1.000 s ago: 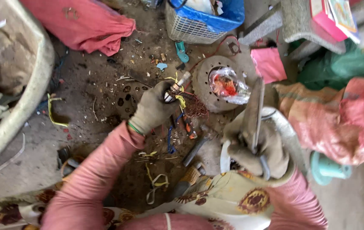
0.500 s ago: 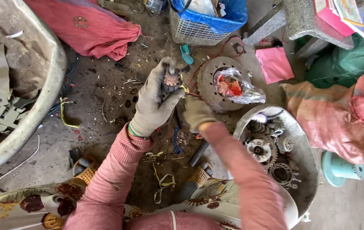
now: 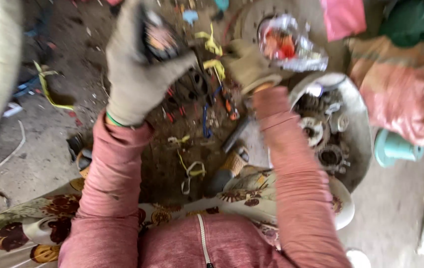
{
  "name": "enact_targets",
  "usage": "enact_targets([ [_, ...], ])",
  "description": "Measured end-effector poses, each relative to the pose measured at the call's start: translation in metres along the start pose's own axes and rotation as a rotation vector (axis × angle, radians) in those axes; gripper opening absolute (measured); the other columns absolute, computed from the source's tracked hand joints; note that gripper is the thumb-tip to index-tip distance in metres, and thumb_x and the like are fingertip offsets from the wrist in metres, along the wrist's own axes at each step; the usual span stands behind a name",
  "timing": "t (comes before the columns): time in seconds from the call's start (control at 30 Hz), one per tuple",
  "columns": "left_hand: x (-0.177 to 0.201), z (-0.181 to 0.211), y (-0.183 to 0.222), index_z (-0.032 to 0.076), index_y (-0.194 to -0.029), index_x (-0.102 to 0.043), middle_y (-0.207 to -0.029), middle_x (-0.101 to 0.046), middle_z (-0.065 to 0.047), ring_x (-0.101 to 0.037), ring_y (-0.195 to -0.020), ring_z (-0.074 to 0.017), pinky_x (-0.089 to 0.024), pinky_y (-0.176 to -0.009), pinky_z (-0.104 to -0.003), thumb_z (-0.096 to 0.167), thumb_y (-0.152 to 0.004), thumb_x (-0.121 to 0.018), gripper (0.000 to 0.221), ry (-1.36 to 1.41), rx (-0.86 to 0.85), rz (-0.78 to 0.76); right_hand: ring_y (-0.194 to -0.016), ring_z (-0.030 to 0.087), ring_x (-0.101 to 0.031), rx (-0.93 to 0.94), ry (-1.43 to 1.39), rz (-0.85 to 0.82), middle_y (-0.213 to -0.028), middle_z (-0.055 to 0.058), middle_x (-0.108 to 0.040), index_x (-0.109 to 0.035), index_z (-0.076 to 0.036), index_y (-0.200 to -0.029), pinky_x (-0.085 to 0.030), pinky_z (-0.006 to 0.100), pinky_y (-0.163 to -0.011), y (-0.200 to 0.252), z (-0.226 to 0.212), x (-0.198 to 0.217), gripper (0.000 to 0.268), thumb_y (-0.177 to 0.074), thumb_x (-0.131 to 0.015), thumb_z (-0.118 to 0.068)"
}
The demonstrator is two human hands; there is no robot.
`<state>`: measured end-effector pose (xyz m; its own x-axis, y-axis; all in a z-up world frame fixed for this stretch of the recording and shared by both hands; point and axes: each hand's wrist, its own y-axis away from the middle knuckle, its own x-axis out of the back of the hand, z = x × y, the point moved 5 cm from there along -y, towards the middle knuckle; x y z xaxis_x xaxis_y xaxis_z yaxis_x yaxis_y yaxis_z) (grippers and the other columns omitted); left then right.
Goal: Disassembling a small electric motor armature to extract copper windings using pliers.
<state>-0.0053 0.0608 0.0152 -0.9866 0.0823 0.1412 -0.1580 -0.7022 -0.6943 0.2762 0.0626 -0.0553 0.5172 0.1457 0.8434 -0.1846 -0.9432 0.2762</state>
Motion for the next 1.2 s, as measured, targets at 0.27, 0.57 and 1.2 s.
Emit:
enact_targets([
  [0.27,-0.020,-0.018,0.004,0.003,-0.124,-0.060,-0.100,-0.063,-0.002,-0.059,-0.085,-0.0110,-0.052,-0.079,-0.026,0.013,-0.110,-0.084,0.029,0.650,0.411,0.056,-0.089,0.033,-0.071,-0.253,0.432,-0.387,-0.107,0.020,-0.071,-0.064,-0.014,-0.121,-0.059,0.043,-0.078,0.076,0.063,-0.062,0.034,-0.089,-0.065,-0.023],
  [0.57,-0.006,-0.027,0.005,0.005,-0.122,-0.059,-0.099,-0.067,-0.002,-0.066,-0.084,-0.0119,-0.058,-0.075,-0.028,0.019,-0.107,-0.080,0.029,0.691,0.355,0.168,-0.100,0.033,-0.067,0.006,0.336,-0.467,-0.127,0.019,-0.066,-0.057,-0.007,-0.134,-0.055,0.046,-0.086,0.100,-0.043,-0.120,0.051,-0.106,-0.043,-0.048],
  [1.2,0.000,0.039,-0.007,0.001,-0.150,-0.052,-0.101,-0.064,0.000,-0.062,-0.094,-0.0089,-0.054,-0.095,-0.026,-0.001,-0.088,-0.085,0.070,0.206,0.261,0.108,-0.115,0.017,-0.059,0.314,-1.480,0.649,-0.134,0.012,-0.063,-0.049,0.009,-0.144,-0.049,0.027,-0.105,0.012,-0.138,-0.171,0.061,-0.105,-0.064,-0.036],
])
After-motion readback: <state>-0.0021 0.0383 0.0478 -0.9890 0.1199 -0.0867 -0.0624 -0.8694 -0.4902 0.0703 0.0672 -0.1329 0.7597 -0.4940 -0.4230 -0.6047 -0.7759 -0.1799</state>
